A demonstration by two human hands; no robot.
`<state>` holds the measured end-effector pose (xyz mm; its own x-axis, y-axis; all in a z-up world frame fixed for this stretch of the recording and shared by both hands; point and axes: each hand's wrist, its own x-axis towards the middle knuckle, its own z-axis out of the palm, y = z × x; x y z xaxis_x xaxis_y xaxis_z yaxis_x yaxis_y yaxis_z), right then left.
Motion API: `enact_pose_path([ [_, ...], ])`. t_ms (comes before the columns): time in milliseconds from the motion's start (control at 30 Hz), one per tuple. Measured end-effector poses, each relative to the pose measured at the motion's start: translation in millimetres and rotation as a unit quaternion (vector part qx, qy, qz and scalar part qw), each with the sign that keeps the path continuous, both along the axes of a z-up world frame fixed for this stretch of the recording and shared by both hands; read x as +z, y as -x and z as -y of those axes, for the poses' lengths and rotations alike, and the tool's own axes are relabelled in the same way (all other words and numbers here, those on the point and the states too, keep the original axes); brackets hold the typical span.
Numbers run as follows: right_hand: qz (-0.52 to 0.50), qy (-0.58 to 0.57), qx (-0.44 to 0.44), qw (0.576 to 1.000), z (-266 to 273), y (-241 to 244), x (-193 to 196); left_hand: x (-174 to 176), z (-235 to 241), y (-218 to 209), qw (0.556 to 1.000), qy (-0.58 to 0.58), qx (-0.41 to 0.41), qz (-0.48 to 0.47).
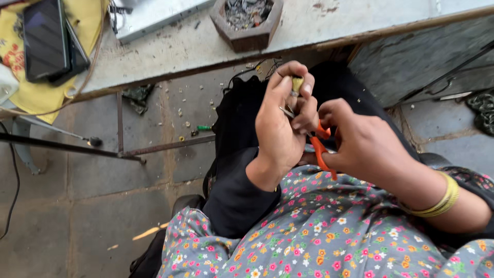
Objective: The person sits at a cluttered workbench and uses orange scissors to trim wires on a small yellow cylindrical component. They repeatedly strip and adjust the wires by hand, then briefly answer a phone call before returning to the component.
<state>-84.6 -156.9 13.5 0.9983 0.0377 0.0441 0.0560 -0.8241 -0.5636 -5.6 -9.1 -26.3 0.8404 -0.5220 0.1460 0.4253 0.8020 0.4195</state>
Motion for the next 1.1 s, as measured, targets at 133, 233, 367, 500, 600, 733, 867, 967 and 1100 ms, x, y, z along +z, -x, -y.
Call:
enact_pose_path([
  [133, -0.028, 0.000, 0.011, 1.000, -9, 1, 17, 20, -6, 6, 0.999, 0.024, -0.004, 0.033],
  [233, 0.001, 0.026, 0.011, 1.000, -12, 3, 14, 23, -5, 4, 0.997, 0.057, -0.029, 0.040],
  [367, 0.034, -0.001, -0.013, 0.999, -9, 7, 1, 17, 1, 2, 0.997, 0.062, -0.054, 0.009],
  [500, 0.028, -0.029, -0.003, 0.999, -10, 4, -3, 13, 6, 4, 0.997, 0.034, -0.047, 0.042],
  [600, -0.006, -0.062, 0.000, 0.998, -11, 5, 8, 14, 3, 6, 0.994, 0.060, -0.077, 0.044],
  [733, -0.151, -0.073, 0.033, 0.985, 3, 6, 28, 15, 0, 1, 0.992, 0.059, -0.107, 0.040],
  [867, -0.090, -0.201, 0.074, 0.973, 13, 9, 29, 14, -2, -8, 0.998, 0.048, -0.044, -0.018],
  [967, -0.018, -0.132, 0.031, 0.991, 18, 5, 25, 21, -6, -27, 0.990, 0.063, 0.084, -0.097],
  [1100, 0.079, -0.029, -0.115, 0.990, 43, -28, 23, 32, -20, -43, 0.969, 0.055, 0.218, -0.105],
])
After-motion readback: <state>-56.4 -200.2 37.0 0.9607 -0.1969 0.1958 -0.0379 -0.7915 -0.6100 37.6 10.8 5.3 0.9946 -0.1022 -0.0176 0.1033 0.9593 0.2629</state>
